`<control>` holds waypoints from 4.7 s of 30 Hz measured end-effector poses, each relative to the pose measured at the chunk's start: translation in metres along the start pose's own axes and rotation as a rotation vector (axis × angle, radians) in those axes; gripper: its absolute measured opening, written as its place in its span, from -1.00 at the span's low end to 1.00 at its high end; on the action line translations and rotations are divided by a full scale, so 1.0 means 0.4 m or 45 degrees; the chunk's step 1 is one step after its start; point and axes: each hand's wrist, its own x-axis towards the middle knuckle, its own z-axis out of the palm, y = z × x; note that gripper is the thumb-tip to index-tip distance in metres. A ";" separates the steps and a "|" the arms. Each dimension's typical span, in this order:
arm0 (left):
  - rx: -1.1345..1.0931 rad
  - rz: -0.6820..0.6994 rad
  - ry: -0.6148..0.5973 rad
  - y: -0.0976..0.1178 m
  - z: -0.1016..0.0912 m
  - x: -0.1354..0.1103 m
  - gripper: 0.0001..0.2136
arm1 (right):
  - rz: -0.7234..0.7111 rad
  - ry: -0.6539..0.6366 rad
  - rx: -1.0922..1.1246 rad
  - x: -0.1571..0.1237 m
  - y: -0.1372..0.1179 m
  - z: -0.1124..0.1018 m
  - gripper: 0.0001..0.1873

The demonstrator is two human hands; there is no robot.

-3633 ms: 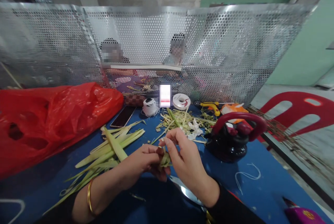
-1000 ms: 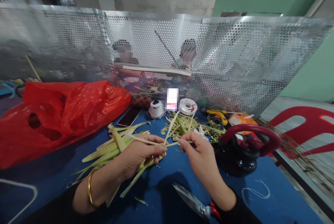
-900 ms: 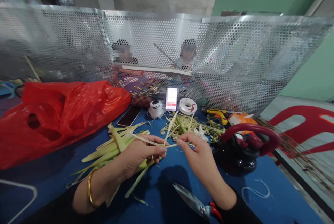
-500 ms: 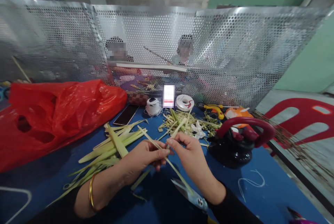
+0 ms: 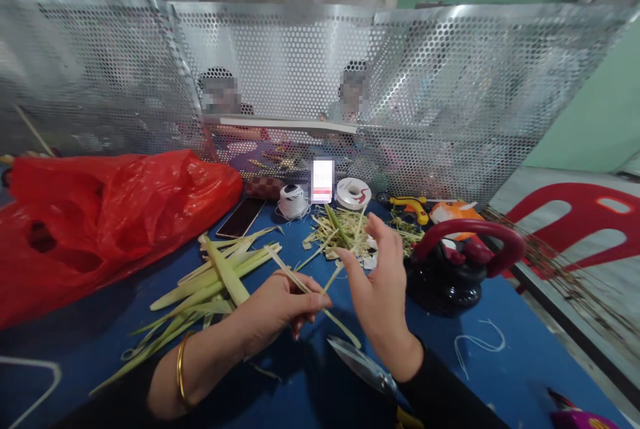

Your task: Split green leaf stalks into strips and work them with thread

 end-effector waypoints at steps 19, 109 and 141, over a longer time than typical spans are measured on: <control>0.190 0.022 -0.259 -0.014 0.023 -0.007 -0.85 | -0.024 -0.590 0.217 -0.041 -0.038 0.001 -0.82; -0.602 0.327 0.517 -0.102 0.038 -0.115 -0.86 | -0.073 -0.732 0.338 -0.247 -0.071 0.008 -0.71; -0.088 0.290 0.470 -0.091 0.011 -0.121 -0.84 | -0.193 -0.463 -0.120 -0.211 -0.057 -0.032 -0.82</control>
